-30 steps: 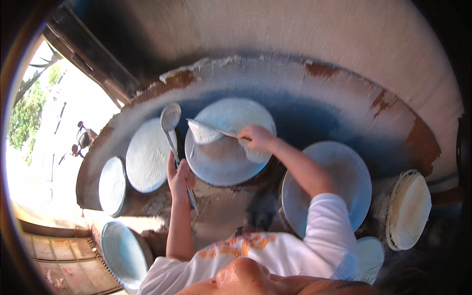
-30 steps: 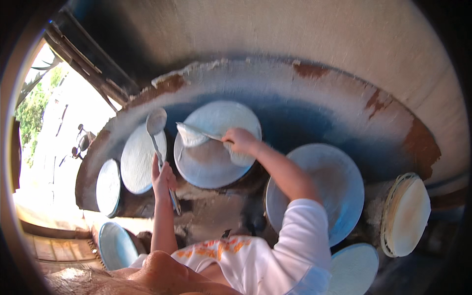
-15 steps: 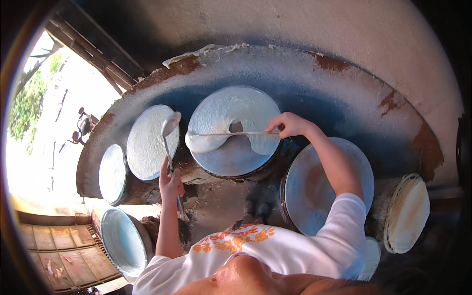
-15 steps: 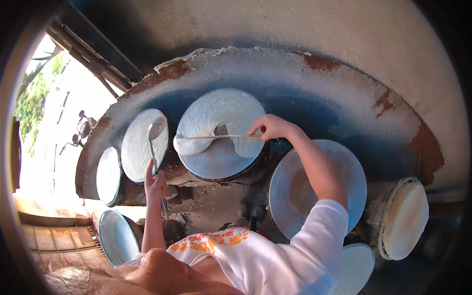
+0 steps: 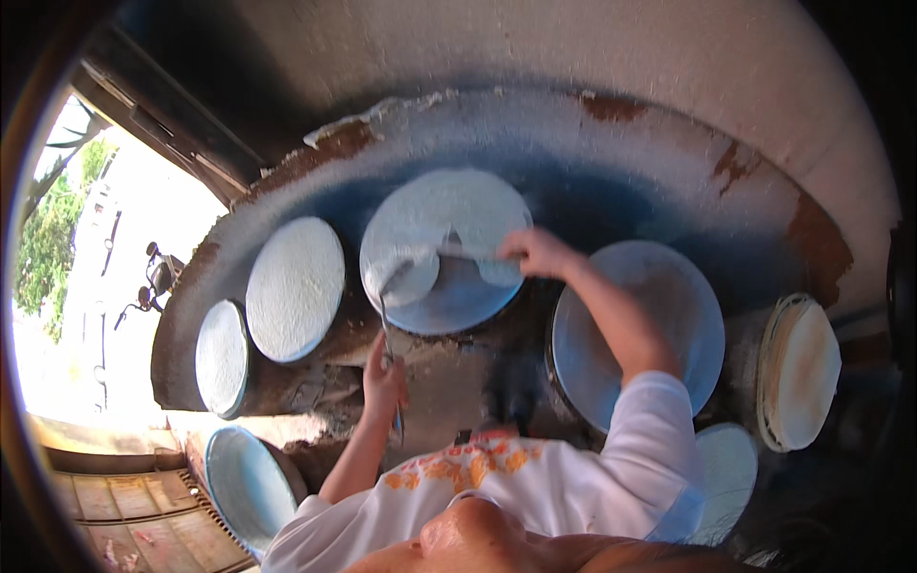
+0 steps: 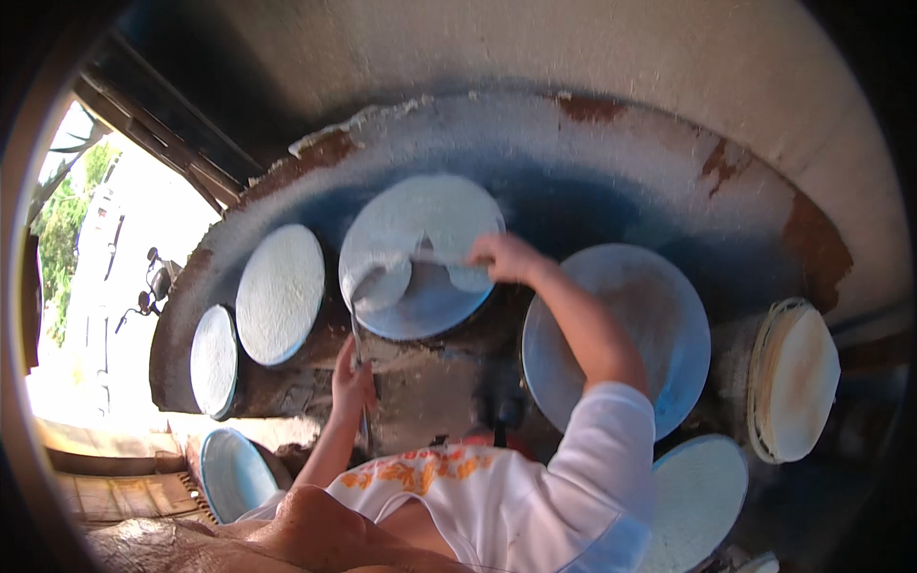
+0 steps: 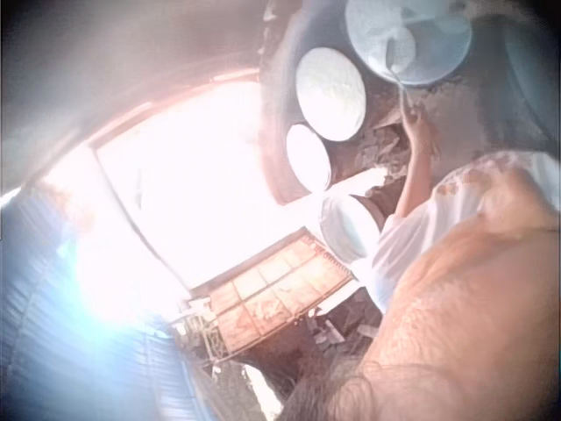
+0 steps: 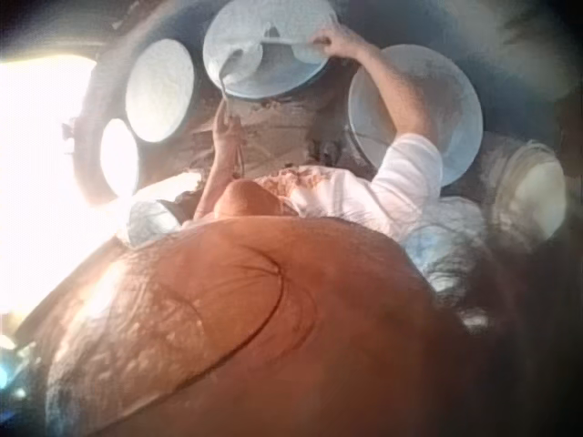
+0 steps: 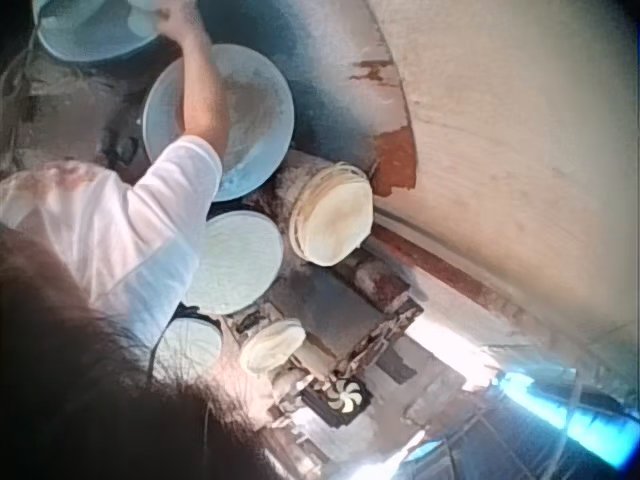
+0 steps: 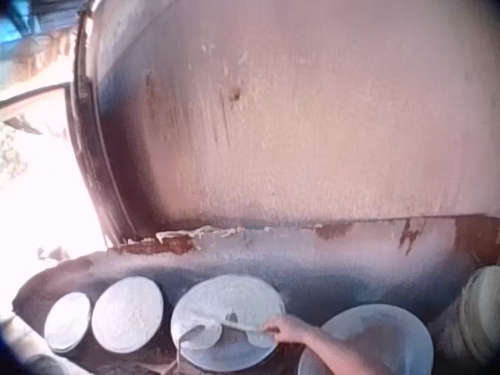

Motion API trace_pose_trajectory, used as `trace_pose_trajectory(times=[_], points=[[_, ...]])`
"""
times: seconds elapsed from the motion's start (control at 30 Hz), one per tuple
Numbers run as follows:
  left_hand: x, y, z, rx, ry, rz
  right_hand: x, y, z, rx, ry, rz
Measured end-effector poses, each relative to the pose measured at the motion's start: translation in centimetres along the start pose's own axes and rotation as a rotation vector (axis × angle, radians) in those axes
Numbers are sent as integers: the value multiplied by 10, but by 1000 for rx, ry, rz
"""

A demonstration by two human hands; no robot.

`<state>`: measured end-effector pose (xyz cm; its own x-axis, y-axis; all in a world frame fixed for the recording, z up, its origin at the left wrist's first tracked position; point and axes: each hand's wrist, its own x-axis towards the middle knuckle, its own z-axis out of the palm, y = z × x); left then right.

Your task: The person pours thin batter onto multiple heated round hotplates using a ladle, spreads it into a thin circle with a stick, and peels off the cooked wrappers by hand.

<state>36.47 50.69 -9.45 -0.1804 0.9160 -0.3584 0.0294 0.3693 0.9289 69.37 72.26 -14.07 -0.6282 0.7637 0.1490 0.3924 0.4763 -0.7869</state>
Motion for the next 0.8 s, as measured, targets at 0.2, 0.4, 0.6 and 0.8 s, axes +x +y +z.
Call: trace_pose_trajectory(times=[0.2, 0.4, 0.6, 0.8], points=[[-15, -17, 0, 160, -122, 113, -78, -43, 8, -183, 236, -29], [-35, 46, -70, 37, -241, 246, -127, -110, 86, -273, 412, 106], [-13, 120, -110, -439, -283, 242, 57, -192, 295, 926, 586, 532], [-13, 115, -189, -587, -399, 206, 109, -200, 400, 1143, 1053, 583]])
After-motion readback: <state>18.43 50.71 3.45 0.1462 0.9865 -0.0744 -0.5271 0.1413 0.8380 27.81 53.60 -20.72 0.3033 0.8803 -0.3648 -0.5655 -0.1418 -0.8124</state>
